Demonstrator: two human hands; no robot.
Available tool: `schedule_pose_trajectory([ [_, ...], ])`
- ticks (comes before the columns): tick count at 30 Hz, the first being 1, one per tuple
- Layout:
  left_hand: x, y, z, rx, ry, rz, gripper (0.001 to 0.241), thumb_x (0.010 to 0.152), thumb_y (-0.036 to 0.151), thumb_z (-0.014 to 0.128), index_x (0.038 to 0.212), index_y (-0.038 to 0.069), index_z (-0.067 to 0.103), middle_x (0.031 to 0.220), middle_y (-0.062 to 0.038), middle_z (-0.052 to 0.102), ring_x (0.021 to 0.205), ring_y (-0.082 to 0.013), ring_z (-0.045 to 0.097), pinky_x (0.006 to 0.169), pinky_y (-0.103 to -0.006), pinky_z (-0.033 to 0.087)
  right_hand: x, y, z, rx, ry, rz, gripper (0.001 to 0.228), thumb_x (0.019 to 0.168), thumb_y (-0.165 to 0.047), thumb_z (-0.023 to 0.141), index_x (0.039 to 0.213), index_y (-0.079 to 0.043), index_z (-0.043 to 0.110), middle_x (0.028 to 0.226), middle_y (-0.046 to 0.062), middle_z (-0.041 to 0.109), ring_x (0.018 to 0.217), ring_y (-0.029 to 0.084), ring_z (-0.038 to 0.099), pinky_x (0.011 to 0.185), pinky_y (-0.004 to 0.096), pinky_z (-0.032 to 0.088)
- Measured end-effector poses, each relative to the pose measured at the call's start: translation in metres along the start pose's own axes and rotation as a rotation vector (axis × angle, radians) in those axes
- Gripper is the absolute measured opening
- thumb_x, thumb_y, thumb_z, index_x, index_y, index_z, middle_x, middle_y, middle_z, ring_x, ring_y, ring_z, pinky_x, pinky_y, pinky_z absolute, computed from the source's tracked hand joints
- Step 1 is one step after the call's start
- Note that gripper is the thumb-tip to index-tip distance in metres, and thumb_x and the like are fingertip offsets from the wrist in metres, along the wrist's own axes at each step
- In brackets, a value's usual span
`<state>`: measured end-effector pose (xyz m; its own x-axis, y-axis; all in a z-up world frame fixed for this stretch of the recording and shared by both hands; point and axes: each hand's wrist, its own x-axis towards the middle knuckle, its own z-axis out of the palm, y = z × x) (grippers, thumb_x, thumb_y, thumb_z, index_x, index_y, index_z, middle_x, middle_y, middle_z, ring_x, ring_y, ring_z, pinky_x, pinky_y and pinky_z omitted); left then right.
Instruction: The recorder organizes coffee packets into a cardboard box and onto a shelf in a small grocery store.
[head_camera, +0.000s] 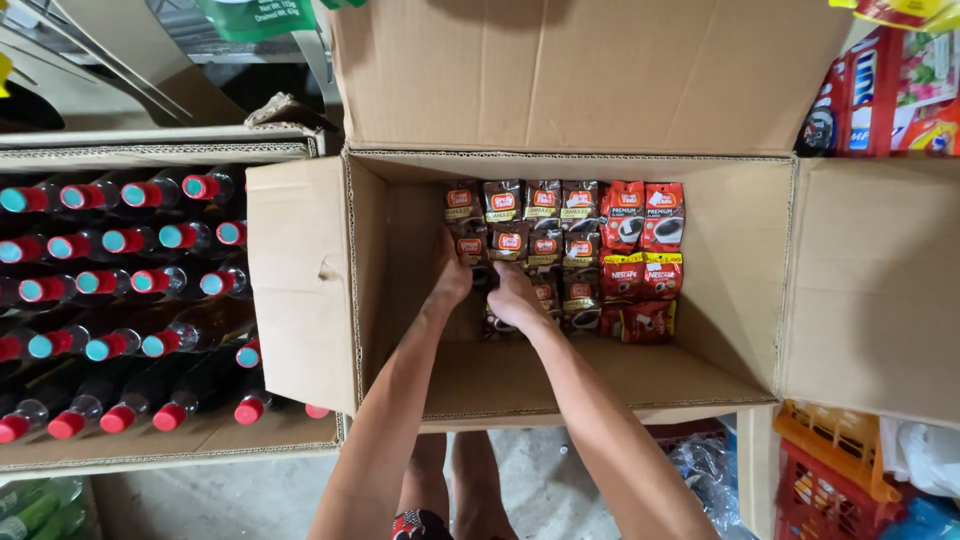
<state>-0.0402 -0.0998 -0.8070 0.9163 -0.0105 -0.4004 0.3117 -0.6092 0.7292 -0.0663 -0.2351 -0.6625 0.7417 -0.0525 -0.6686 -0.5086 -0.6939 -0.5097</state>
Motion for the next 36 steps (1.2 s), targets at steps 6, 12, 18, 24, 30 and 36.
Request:
schedule_pose_trajectory([
  [6, -0.018, 0.013, -0.026, 0.06, -0.033, -0.079, 0.076, 0.102, 0.026, 0.055, 0.162, 0.005, 0.013, 0.161, -0.029, 0.03, 0.149, -0.0451, 0.029, 0.124, -0.0457, 0.024, -0.018, 0.009, -0.008, 0.056, 0.08, 0.005, 0.058, 0.082, 0.0, 0.058, 0.141, -0.004, 0.057, 0.143, 0.018, 0.059, 0.135, 0.031, 0.055, 0.114, 0.035, 0.041],
  [12, -0.07, 0.111, -0.116, -0.151, 0.002, -0.069, 0.068, 0.103, 0.026, 0.057, 0.159, -0.001, 0.029, 0.147, -0.031, 0.051, 0.138, -0.0409, 0.05, 0.114, -0.0426, 0.041, -0.053, 0.001, -0.033, 0.326, 0.141, -0.038, 0.047, 0.084, -0.005, 0.066, 0.131, -0.004, 0.065, 0.123, 0.014, 0.071, 0.11, 0.026, 0.068, 0.094, 0.035, 0.054],
  [18, -0.105, 0.163, -0.139, -0.58, 0.114, 0.172, 0.051, 0.096, 0.014, 0.061, 0.142, -0.005, 0.05, 0.13, -0.019, 0.066, 0.115, -0.0216, 0.066, 0.099, -0.0325, 0.05, -0.102, -0.042, -0.059, 0.927, 0.003, -0.056, 0.032, 0.093, -0.006, 0.06, 0.124, -0.001, 0.067, 0.106, 0.01, 0.073, 0.088, 0.019, 0.071, 0.071, 0.034, 0.059],
  [24, -0.159, 0.209, -0.175, -0.795, -0.004, -0.001, 0.047, 0.099, 0.019, 0.062, 0.142, -0.001, 0.054, 0.128, -0.013, 0.071, 0.114, -0.0187, 0.068, 0.099, -0.0329, 0.054, -0.152, -0.085, -0.083, 1.081, -0.048, -0.15, 0.034, 0.095, -0.008, 0.054, 0.127, -0.007, 0.065, 0.108, 0.008, 0.075, 0.087, 0.02, 0.072, 0.068, 0.036, 0.059],
  [30, -0.192, 0.254, -0.259, -0.95, 0.012, 0.102, 0.044, 0.099, 0.019, 0.059, 0.14, 0.001, 0.06, 0.13, -0.007, 0.071, 0.112, -0.0147, 0.068, 0.098, -0.0295, 0.053, -0.223, -0.177, -0.119, 1.031, -0.086, -0.181, 0.032, 0.097, -0.012, 0.052, 0.125, -0.006, 0.067, 0.108, 0.008, 0.076, 0.095, 0.02, 0.074, 0.079, 0.036, 0.061],
  [36, -0.196, 0.283, -0.357, -1.038, 0.046, 0.205, 0.044, 0.1, 0.023, 0.063, 0.138, 0.0, 0.06, 0.123, -0.01, 0.073, 0.111, -0.016, 0.068, 0.098, -0.0306, 0.053, -0.234, -0.258, -0.135, 1.239, -0.258, -0.381, 0.026, 0.097, -0.014, 0.058, 0.121, -0.007, 0.068, 0.108, 0.008, 0.075, 0.098, 0.024, 0.072, 0.088, 0.041, 0.057],
])
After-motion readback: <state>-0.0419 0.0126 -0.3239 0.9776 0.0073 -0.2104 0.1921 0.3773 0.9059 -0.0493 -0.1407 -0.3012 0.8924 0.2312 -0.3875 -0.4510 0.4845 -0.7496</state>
